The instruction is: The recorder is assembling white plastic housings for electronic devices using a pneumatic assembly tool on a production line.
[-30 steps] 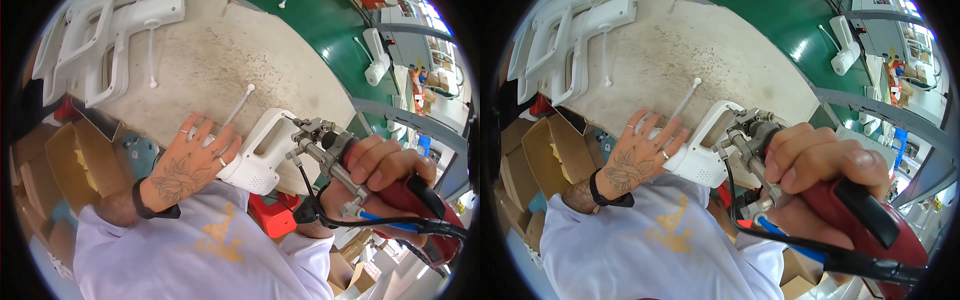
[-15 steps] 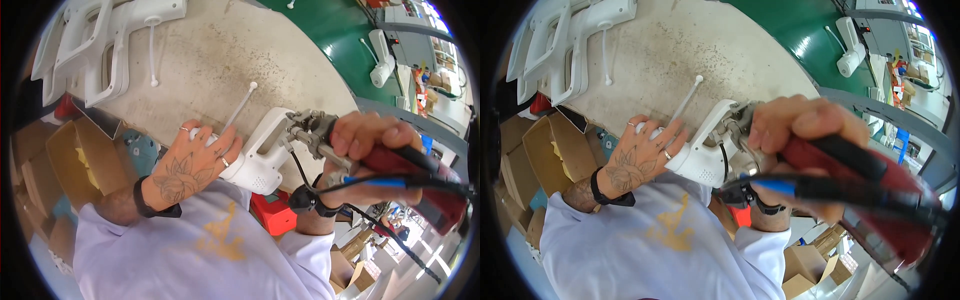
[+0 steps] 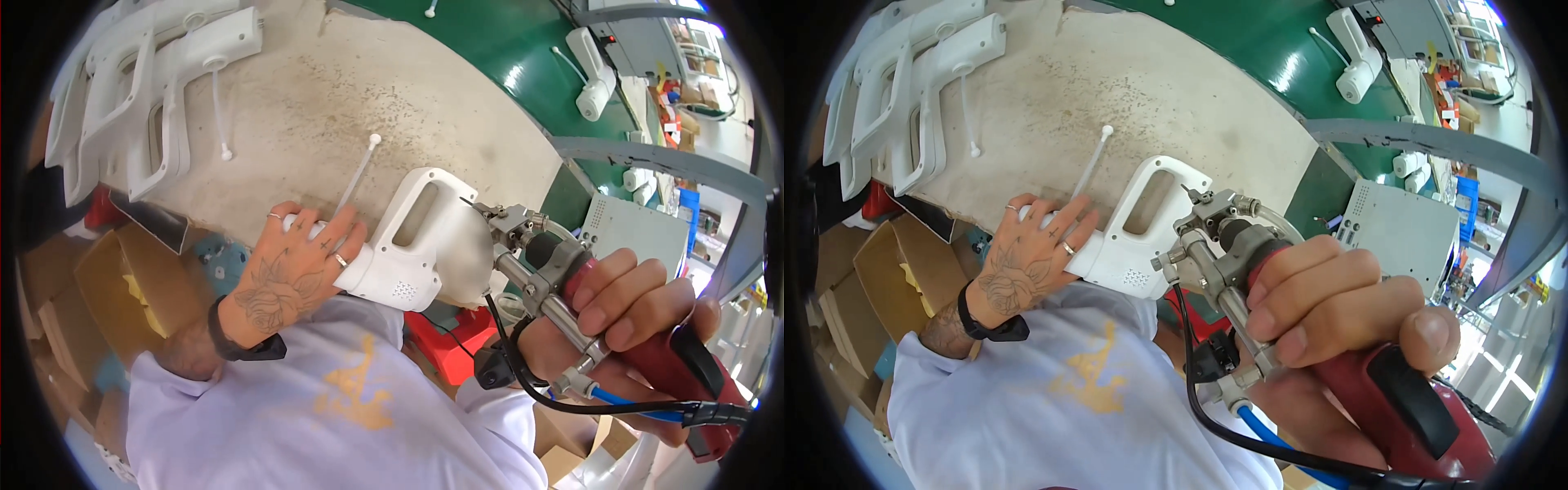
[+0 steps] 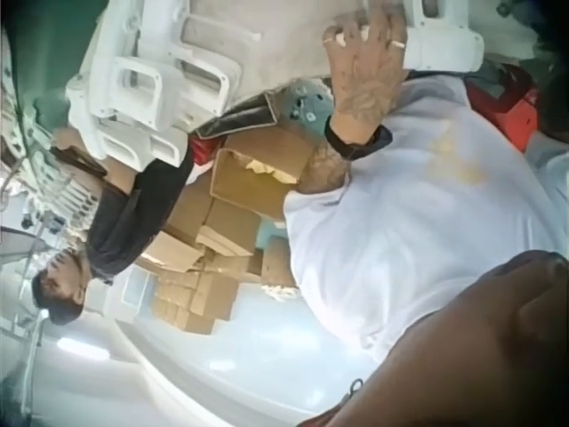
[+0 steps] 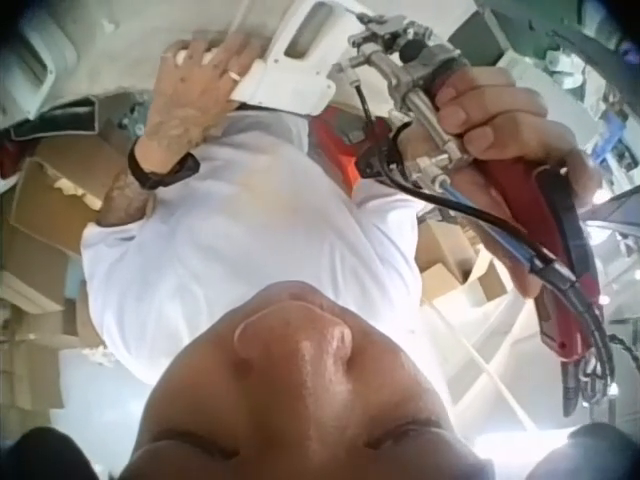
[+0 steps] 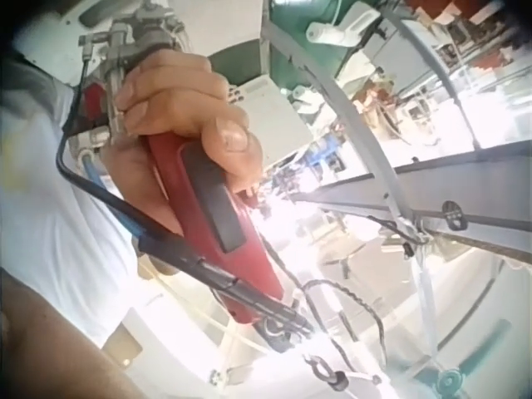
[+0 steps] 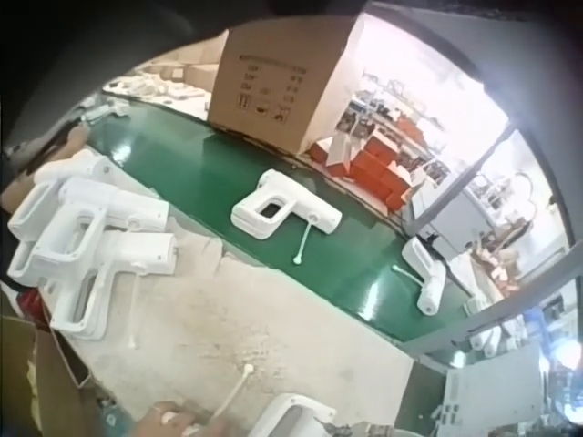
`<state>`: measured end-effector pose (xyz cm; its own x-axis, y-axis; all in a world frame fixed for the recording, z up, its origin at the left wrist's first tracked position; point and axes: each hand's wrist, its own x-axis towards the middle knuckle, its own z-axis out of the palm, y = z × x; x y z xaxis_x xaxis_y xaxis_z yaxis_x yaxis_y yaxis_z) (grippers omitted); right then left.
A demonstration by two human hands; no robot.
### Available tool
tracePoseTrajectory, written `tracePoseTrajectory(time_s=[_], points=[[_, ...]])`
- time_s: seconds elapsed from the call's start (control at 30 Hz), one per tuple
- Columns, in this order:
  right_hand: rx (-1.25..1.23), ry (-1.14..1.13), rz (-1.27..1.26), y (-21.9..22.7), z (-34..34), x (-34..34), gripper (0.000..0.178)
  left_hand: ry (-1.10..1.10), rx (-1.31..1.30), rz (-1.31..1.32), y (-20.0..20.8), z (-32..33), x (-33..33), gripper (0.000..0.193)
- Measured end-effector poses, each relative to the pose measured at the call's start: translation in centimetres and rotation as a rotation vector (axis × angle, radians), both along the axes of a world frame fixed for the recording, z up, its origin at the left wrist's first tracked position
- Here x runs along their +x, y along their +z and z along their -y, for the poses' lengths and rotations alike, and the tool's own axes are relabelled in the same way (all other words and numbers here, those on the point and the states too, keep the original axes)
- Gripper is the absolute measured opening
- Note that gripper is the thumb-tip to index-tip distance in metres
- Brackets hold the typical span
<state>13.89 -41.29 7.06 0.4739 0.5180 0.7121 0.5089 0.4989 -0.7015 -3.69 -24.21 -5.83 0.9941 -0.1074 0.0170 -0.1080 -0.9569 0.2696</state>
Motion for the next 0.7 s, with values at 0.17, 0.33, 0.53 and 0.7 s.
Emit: tracePoseTrajectory(time_s=[0.17,0.33,0.53,0.7], points=[[0.009,-0.098,-0.014,-0.2,1.8,-0.4,0.095,0.001,-0.188,-0.049,1.8,-0.6,0.9,0.070],[-0.002,-0.137,-0.053,-1.0,4.5,-1.1,0.101,0.037,-0.316,0.178,1.8,-1.6,4.6,0.057],[0.103,-0.475,-0.173,-2.5,6.3,-3.2,0.100,0.245,-0.102,0.459,-1.6,-7.9,19.2,0.046],[0.054,-0.520,-0.209,-2.5,8.6,-4.9,0.092,0.410,0.289,0.572,-4.3,-12.1,30.6,0.051]])
